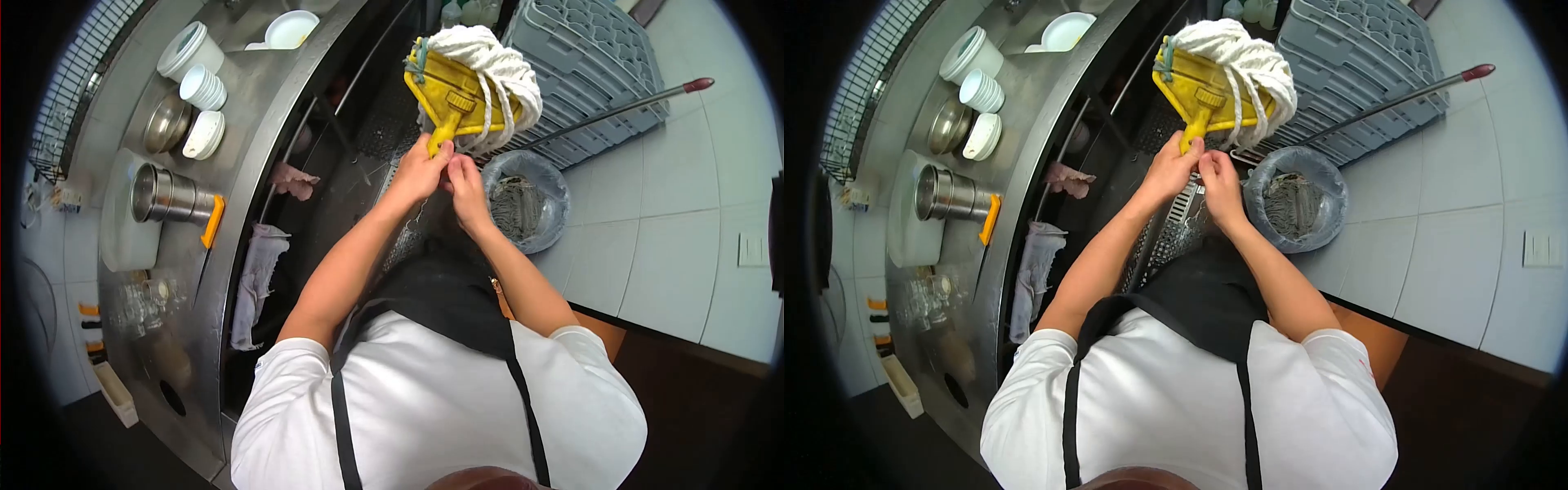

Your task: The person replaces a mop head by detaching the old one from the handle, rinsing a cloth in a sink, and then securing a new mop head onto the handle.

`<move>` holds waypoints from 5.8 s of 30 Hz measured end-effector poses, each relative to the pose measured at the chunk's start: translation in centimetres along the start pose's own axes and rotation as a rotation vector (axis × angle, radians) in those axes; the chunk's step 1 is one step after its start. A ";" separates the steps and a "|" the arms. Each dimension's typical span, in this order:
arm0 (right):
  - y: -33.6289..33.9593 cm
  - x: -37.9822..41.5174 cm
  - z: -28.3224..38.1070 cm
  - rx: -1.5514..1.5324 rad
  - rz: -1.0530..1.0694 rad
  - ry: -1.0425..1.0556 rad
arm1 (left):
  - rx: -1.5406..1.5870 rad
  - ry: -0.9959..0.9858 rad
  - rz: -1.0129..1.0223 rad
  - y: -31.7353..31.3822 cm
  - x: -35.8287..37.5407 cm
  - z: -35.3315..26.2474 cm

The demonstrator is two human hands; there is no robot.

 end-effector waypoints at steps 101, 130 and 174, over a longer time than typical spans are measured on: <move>-5.4 5.2 -15.8 0.235 -0.255 0.004 | 0.938 -0.239 0.161 -2.2 -2.4 -7.5; 1.4 -1.8 9.1 -0.133 -0.736 0.669 | 0.805 -0.159 0.305 -4.3 0.0 -7.6; 3.7 -1.1 7.8 -0.347 -0.391 0.559 | 0.881 -0.250 0.259 -5.7 0.6 -7.5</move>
Point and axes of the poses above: each hand's wrist, its own x-axis away from the middle knuckle, its own y-axis out of the back of the hand, z = x × y, the point moved 3 cm from there along -x, towards the middle knuckle, and after that the axes turned 1 degree about -z, right-handed, at the moved point
